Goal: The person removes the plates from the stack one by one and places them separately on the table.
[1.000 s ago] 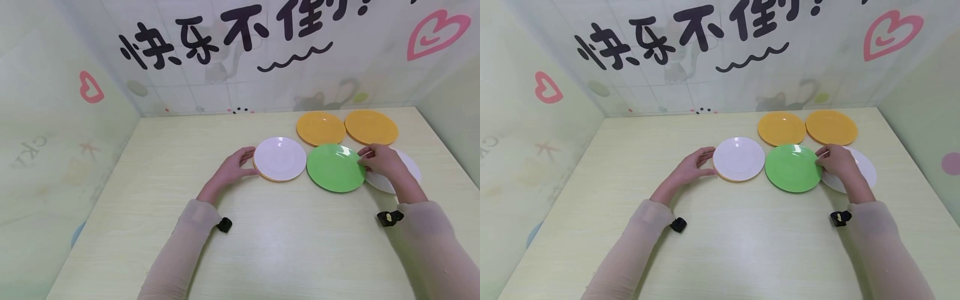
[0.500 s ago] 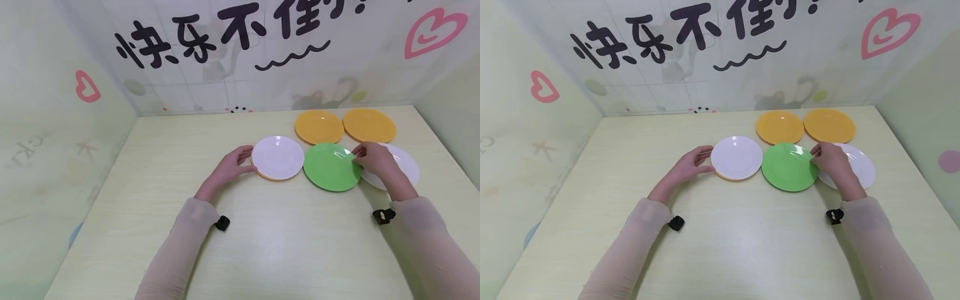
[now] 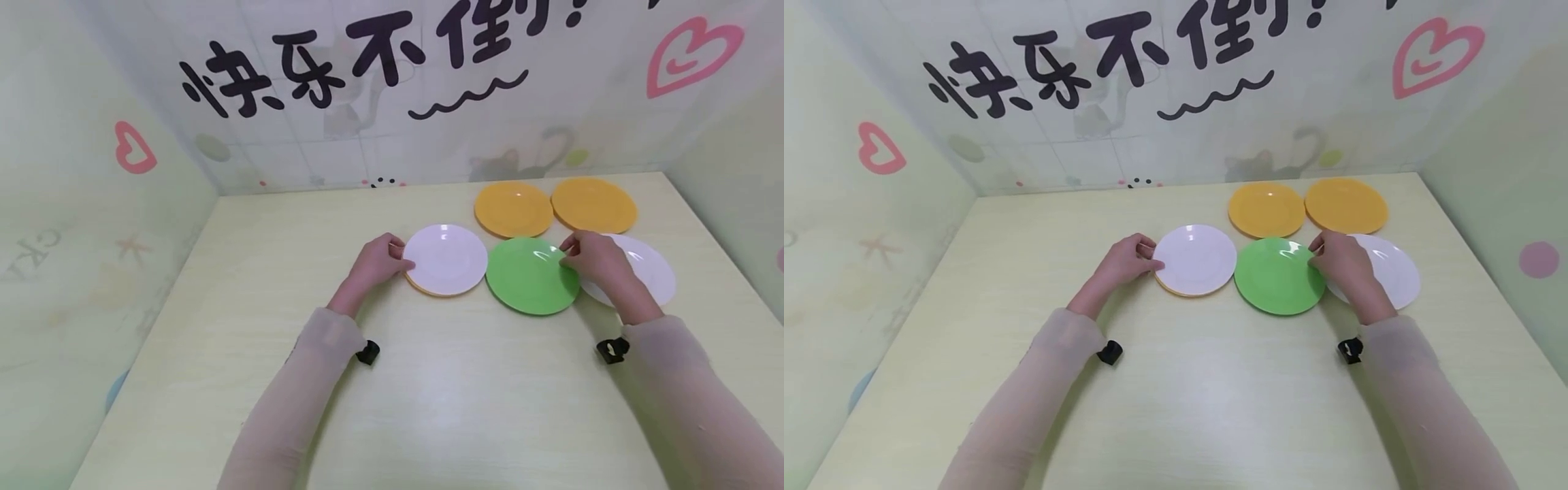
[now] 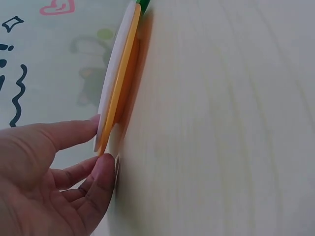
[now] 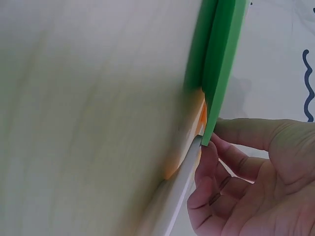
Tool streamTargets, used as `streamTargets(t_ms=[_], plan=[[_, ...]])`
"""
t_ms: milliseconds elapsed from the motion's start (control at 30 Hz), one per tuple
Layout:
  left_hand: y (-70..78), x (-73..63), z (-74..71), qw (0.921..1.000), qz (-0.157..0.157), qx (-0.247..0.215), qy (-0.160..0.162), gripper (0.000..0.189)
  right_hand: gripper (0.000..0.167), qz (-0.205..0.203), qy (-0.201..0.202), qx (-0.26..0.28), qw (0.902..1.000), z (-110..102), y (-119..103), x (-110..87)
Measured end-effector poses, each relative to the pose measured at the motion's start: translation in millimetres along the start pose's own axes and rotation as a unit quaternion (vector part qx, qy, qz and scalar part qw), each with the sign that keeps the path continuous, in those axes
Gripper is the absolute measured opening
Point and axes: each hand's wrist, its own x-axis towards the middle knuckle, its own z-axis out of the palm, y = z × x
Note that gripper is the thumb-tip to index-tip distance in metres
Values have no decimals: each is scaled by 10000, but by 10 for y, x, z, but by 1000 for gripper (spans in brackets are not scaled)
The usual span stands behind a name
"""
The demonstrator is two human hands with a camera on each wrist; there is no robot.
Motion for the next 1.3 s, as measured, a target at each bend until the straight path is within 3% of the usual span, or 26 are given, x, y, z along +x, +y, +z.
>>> streamTargets(t_ms=[167,500,800,1033,1167,1300], plan=[[-2,-8,-37,9995,-293,-39,-54,41,29,-37,-19,-6,10000,25,-17,47],[-28,10,-93,9981,-493,-248,-289,41,28,103,-134,-7,9999,17,-83,120],[-71,17,-138,9957,-587,-635,-337,39,29,-119,-232,61,9996,2,-132,140],[-122,36,-129,9951,-546,-746,-339,39,29,-43,-308,15,9995,3,-133,124],[-130,37,-125,9959,-502,-696,-284,37,31,37,-179,99,9998,-3,-141,99],[-135,29,-132,9965,-505,-631,-208,36,31,-177,180,327,9991,19,-172,88]])
